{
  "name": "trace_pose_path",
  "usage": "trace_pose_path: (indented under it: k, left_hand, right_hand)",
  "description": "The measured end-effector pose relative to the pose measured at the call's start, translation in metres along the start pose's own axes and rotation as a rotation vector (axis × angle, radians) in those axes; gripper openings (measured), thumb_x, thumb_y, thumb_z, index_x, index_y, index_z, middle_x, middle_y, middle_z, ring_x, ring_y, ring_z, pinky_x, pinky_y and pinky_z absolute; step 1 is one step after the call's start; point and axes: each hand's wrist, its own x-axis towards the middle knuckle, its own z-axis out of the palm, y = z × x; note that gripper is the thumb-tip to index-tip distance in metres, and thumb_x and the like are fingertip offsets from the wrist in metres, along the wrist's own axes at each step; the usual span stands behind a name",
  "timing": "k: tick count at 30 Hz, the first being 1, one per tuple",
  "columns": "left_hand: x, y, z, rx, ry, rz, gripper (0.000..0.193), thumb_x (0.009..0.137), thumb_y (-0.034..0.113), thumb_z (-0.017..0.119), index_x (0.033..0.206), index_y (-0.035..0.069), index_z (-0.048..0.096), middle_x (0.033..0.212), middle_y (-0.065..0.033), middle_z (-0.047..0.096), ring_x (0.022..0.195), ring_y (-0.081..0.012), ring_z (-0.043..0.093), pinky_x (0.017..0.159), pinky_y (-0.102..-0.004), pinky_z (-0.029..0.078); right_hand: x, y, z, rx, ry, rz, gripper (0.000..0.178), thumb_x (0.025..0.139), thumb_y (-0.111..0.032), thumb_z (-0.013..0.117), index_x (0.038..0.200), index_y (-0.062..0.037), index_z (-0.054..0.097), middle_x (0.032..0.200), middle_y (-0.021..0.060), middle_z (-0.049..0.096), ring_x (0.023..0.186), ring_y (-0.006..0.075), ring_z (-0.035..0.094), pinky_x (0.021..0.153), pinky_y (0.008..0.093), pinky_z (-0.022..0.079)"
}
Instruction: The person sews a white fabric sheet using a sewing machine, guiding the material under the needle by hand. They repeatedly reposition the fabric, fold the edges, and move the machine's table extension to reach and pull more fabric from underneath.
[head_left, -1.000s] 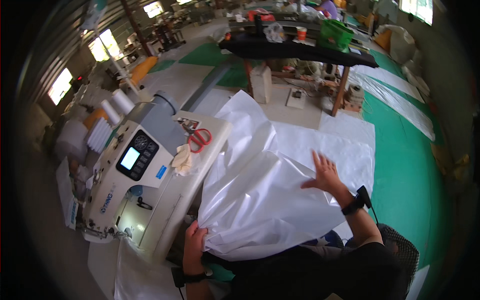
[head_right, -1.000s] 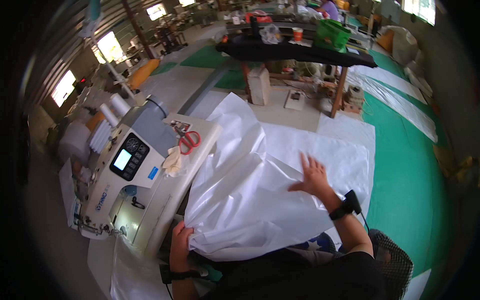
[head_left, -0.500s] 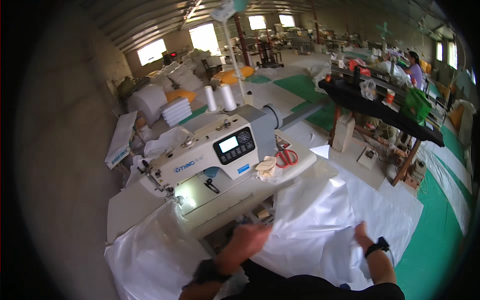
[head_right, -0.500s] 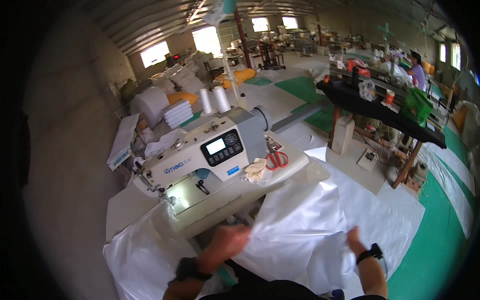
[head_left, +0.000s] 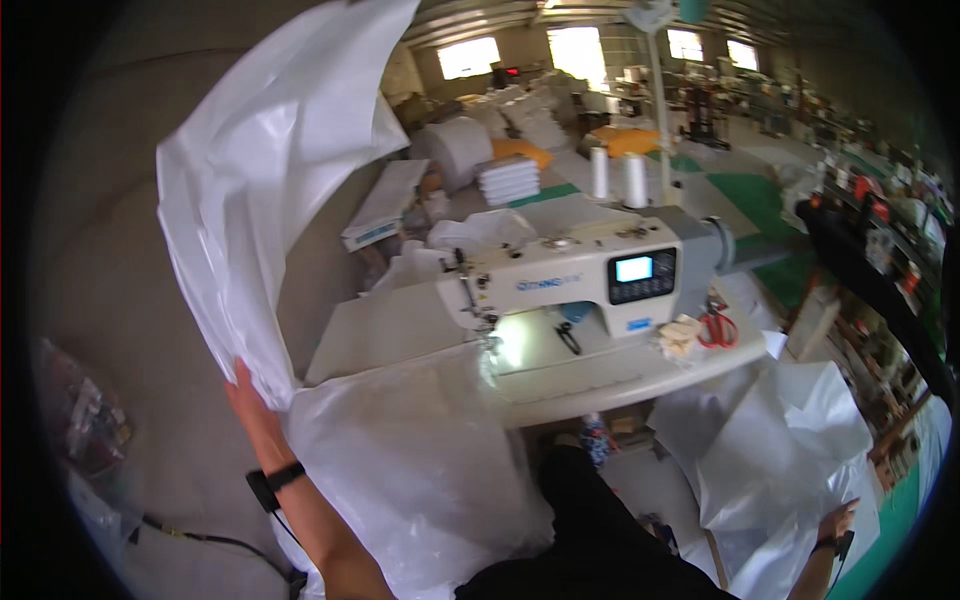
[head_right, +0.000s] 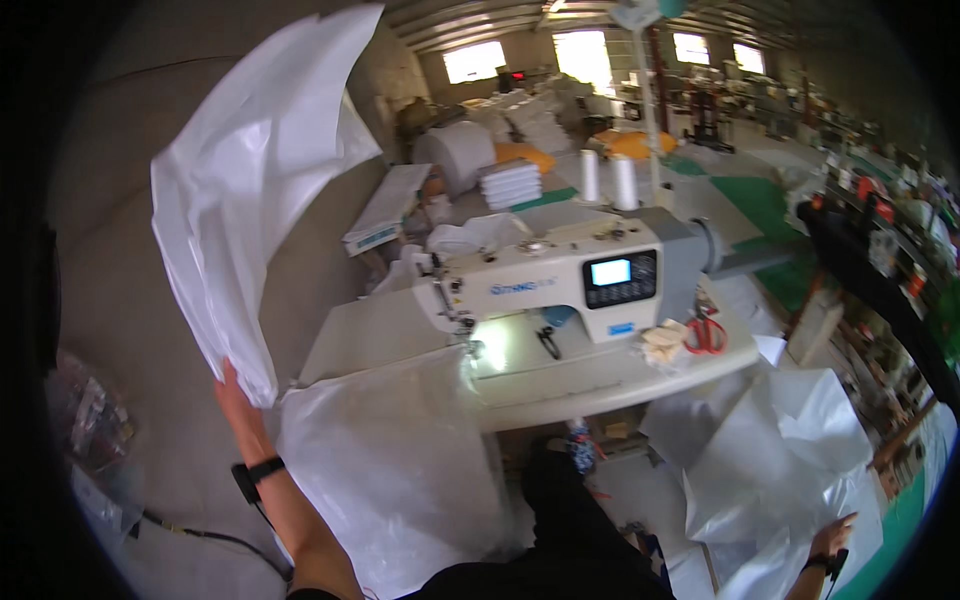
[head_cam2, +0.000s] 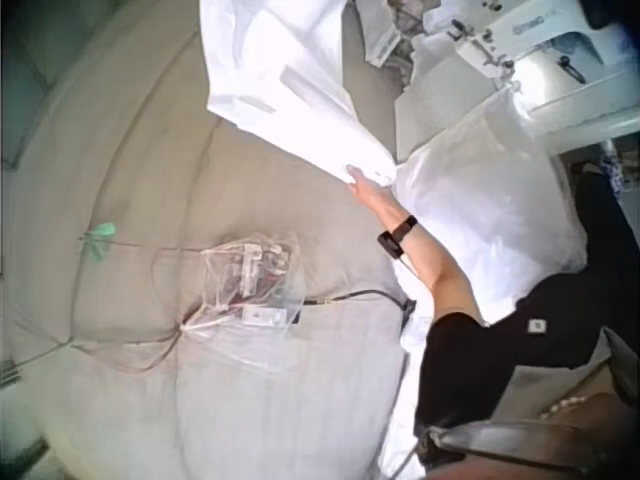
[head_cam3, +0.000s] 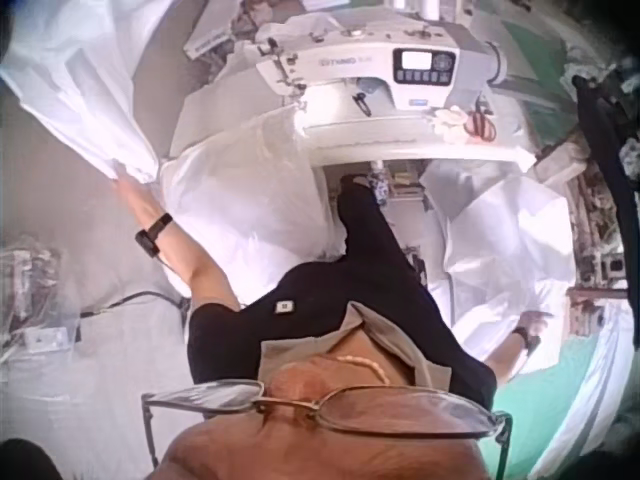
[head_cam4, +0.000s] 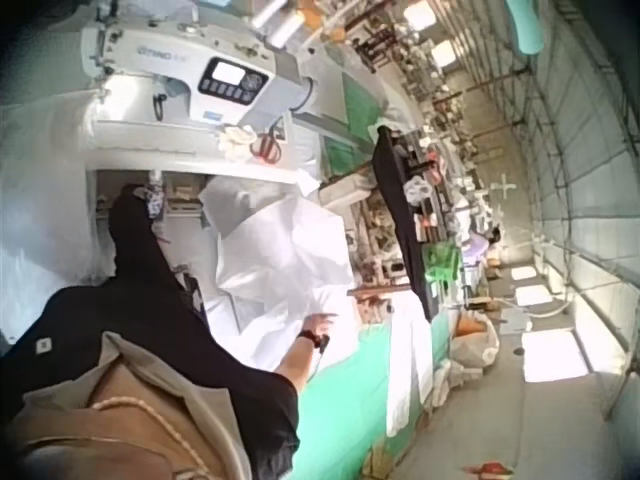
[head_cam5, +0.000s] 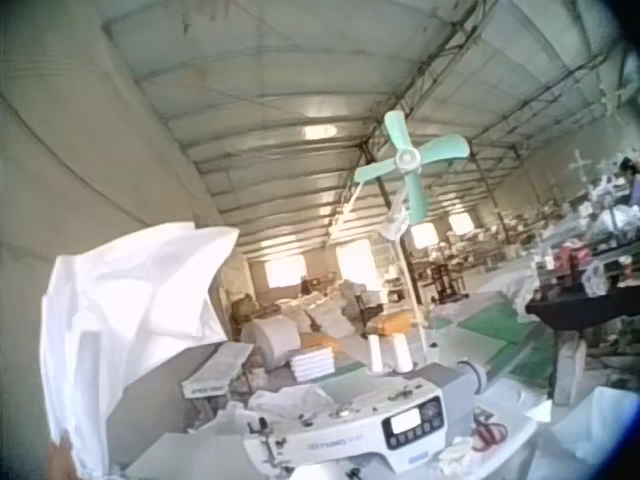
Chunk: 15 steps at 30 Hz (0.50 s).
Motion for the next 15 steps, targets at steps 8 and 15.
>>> trace_pose_path:
  k: [8, 15]
  left_hand:
    - [-0.104, -0.021, -0.184, 0.512, 0.207, 0.018, 0.033, 0.095, 0.034, 0.050, 0.076, 0.006, 0.053, 0.072, 0.0052, 0.046, 0.067, -0.0058, 0.039, 0.060, -0.0235, 0.035]
    - [-0.183, -0.055, -0.270, 0.512, 0.064, -0.278, 0.034, 0.096, 0.036, 0.047, 0.070, 0.014, 0.051, 0.070, 0.0093, 0.045, 0.066, -0.0013, 0.038, 0.058, -0.0202, 0.033]
  right_hand:
    - [-0.062, -0.119, 0.004, -0.202, -0.248, -0.701, 0.053, 0.089, -0.023, 0.042, 0.139, -0.0119, 0.030, 0.136, 0.0163, 0.040, 0.120, 0.0460, 0.039, 0.093, 0.0519, 0.041]
    - [-0.064, -0.198, -0.087, -0.463, -0.296, -0.820, 0.032, 0.081, -0.029, 0.055, 0.103, -0.0070, 0.061, 0.103, 0.0144, 0.061, 0.100, 0.0349, 0.057, 0.081, 0.0467, 0.045]
